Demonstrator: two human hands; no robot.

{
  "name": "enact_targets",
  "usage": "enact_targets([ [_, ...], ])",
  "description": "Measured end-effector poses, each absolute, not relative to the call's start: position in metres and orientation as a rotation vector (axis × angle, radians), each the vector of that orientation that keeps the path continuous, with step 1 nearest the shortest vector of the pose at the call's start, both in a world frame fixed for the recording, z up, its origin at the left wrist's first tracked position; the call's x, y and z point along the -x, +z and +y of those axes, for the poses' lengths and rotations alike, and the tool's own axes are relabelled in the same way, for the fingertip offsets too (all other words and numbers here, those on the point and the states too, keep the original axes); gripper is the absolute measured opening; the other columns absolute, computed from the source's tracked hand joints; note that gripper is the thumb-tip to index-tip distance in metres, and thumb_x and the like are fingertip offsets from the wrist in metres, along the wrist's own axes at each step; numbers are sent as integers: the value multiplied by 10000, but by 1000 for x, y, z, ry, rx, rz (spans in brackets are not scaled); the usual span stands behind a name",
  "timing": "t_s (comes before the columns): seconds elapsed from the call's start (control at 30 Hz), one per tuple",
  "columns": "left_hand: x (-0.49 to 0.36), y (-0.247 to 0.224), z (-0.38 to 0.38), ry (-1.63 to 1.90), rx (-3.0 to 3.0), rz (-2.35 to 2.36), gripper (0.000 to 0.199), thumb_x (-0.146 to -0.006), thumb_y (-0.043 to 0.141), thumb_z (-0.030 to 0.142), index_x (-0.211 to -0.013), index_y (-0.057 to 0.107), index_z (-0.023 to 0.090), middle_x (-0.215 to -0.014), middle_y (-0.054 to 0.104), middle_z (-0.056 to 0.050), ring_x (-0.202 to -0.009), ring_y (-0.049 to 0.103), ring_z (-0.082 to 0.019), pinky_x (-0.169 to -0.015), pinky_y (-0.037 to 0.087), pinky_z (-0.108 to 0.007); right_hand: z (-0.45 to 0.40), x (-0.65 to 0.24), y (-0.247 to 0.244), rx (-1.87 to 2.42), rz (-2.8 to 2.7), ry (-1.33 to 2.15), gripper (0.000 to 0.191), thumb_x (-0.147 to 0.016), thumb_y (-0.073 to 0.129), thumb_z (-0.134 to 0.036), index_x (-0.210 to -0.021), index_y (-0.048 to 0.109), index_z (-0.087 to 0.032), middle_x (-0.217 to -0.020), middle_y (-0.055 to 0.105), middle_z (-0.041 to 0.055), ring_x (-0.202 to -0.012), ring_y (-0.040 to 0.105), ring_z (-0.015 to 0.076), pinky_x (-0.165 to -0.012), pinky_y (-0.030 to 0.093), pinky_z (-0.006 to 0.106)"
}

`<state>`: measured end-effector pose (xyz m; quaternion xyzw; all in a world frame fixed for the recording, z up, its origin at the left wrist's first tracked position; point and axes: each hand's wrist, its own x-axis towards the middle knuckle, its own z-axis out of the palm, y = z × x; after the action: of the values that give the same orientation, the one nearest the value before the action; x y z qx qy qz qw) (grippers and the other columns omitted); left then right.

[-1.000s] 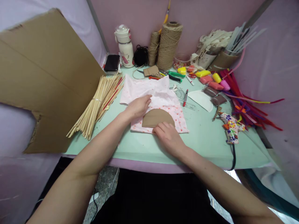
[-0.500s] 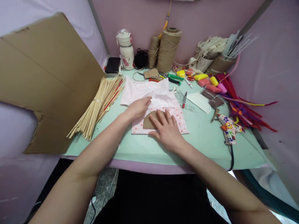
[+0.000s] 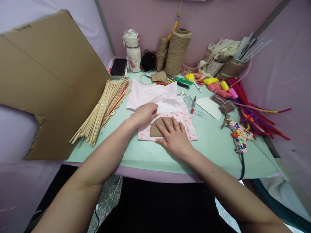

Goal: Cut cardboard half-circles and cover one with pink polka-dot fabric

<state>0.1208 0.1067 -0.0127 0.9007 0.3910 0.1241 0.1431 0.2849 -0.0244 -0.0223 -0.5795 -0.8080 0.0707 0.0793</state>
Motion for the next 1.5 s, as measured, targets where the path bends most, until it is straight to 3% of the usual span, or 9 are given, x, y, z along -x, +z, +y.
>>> enact_targets([
  [0.2, -122, -14, 104, 360, -2617, 1190, 117, -860, 482, 182, -880, 598, 185, -918, 653, -80, -885, 605, -232, -799, 472, -354, -25, -284, -24, 1740, -2414, 220, 636, -904, 500, -576, -1465, 423, -286, -1570, 331, 97, -1443, 196, 424, -1117, 204, 650],
  [0.33, -119, -5, 97, 399, -2607, 1166, 195, -872, 515, 189, -1046, 598, 164, -1129, 653, -108, -1067, 606, -248, -927, 476, -382, -24, -288, -16, 1751, -2415, 343, 596, -942, 445, -539, -1474, 410, -273, -1593, 280, 88, -1455, 160, 425, -1123, 194, 654],
  [0.43, -112, 6, 76, 482, -2642, 1158, 274, -884, 520, 175, -1148, 582, 141, -1326, 574, -139, -1251, 526, -251, -1056, 414, -402, -18, -302, -9, 1672, -2386, 520, 522, -993, 369, -377, -1496, 365, -241, -1610, 224, 103, -1471, 160, 369, -1131, 240, 617],
  [0.53, -103, 11, 42, 480, -2643, 1147, 319, -901, 491, 163, -1211, 563, 154, -1375, 546, -141, -1292, 501, -244, -1083, 404, -435, -12, -324, -8, 1502, -2356, 595, 496, -989, 332, -252, -1481, 386, -217, -1593, 270, 110, -1476, 201, 282, -1160, 250, 552],
  [0.7, -88, -7, -1, 373, -2559, 1169, 409, -955, 437, 221, -1361, 467, 180, -1511, 407, -145, -1393, 391, -239, -1133, 359, -446, -12, -349, -17, 1370, -2326, 654, 447, -971, 419, -261, -1412, 486, -281, -1551, 371, 62, -1449, 289, 234, -1162, 298, 517],
  [0.97, -81, -19, -7, 305, -2507, 1258, 478, -975, 404, 246, -1441, 391, 138, -1534, 369, -161, -1418, 346, -242, -1164, 308, -437, -19, -344, -23, 1410, -2273, 563, 434, -955, 461, -269, -1382, 532, -256, -1527, 406, 95, -1411, 364, 272, -1141, 333, 539],
  [1.23, -82, -22, -7, 291, -2524, 1259, 490, -981, 395, 267, -1456, 373, 144, -1538, 366, -154, -1427, 330, -240, -1177, 285, -439, -27, -338, -21, 1473, -2308, 406, 421, -945, 504, -293, -1343, 569, -171, -1492, 451, 132, -1382, 400, 285, -1143, 356, 495],
  [1.5, -81, -22, -6, 287, -2527, 1258, 464, -989, 374, 300, -1427, 418, 153, -1528, 390, -139, -1419, 346, -246, -1178, 286, -443, -28, -338, -23, 1435, -2266, 396, 389, -938, 512, -278, -1312, 597, -214, -1458, 495, 119, -1343, 451, 303, -1106, 397, 539],
])
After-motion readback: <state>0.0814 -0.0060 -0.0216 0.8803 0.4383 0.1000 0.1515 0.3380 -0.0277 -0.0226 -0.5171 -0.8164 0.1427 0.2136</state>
